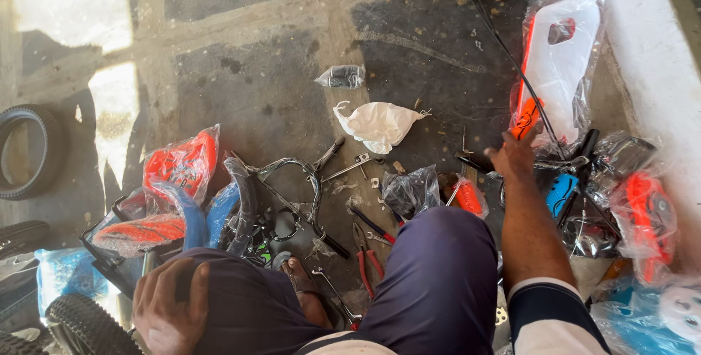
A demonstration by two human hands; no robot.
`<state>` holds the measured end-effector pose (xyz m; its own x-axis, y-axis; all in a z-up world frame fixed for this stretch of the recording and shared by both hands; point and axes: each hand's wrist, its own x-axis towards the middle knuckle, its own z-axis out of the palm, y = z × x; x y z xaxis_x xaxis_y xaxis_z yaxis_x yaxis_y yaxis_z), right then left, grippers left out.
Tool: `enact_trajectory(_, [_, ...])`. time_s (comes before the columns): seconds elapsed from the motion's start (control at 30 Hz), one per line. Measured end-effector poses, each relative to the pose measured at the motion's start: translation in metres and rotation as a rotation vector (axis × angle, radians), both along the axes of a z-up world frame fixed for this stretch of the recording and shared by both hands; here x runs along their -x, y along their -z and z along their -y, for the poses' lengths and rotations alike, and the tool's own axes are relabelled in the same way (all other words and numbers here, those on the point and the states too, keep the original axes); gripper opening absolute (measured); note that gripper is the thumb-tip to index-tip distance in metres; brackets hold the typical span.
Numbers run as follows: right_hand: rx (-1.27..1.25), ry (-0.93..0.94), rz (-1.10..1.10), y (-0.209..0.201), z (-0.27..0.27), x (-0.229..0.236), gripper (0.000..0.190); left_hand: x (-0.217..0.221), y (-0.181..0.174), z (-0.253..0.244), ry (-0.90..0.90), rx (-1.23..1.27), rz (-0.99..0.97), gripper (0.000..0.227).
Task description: The person sits on the floor and unpacks a blue bicycle handlebar grip from a plastic bag. They then slide a white foam insert onto a metal handlebar and place the blue grip over it. Finally, they pick up an orange grip and remove its packaging.
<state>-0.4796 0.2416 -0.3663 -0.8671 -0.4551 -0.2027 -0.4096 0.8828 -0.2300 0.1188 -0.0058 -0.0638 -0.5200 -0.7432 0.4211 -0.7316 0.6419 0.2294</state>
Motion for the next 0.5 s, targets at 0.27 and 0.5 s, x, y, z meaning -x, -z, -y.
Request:
enact_trajectory(0.27, [1.17, 0.185, 0.529, -0.069, -0.013, -0.075, 0.018, 0.031, -0.017, 0.006, 0.119, -0.04, -0.025, 0.019])
enact_trajectory(0.5, [1.095, -0.45, 0.911, -0.304, 0.002, -0.17, 0.03, 0.109, -0.02, -0.016, 0.329, -1.114, -0.413, 0.045])
